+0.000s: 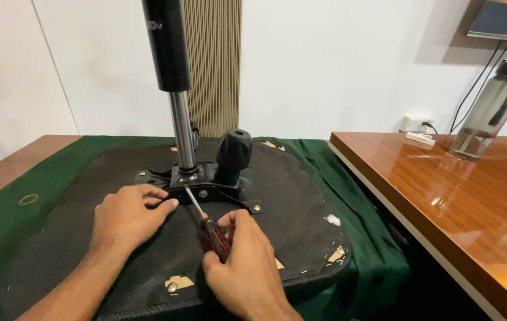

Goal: The person uses a screwdriver to tighten screws on the underside of an office chair base, securing the central gas lift column to the base plate. The person works on one screw at a time, rotating the chair base as needed to access each fastener.

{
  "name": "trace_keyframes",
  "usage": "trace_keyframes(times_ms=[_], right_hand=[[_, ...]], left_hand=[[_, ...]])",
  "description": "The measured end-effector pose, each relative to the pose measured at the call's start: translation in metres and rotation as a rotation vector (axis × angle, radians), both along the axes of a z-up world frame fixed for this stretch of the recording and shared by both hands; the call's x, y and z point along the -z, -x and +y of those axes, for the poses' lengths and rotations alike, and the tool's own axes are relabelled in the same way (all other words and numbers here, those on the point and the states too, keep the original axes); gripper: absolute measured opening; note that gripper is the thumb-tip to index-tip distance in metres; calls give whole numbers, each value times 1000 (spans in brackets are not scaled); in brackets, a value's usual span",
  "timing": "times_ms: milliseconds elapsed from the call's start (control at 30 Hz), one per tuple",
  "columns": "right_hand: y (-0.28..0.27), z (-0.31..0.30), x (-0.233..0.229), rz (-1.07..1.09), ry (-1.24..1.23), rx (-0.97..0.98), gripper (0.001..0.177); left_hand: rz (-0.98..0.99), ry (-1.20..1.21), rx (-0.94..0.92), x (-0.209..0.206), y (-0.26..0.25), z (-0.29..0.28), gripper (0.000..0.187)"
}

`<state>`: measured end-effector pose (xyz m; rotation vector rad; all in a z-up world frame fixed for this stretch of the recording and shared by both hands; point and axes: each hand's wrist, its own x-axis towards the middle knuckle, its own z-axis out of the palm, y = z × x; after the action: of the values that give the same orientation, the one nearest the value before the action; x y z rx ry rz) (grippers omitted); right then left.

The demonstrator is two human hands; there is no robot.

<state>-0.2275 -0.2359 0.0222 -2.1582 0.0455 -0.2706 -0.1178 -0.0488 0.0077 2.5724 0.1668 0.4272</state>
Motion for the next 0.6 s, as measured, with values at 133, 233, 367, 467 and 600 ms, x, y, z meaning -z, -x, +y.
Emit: trace_keyframes(times_ms=[133,233,367,467,600], right_hand=[[1,0,0,33,-15,6,45],[-2,0,1,42,-56,9,44],[-6,0,5,125,-17,16,45],[-3,1,11,107,-92,2,44],[-4,3,14,91,-90,19,46]], left_hand=[[-2,17,22,-6,-7,2,35],[-37,67,1,0,-7,0,33],[-6,77,-21,4,-10,0,32],[-47,116,0,7,-10,2,31],[-31,115,8,8,-9,1,33]])
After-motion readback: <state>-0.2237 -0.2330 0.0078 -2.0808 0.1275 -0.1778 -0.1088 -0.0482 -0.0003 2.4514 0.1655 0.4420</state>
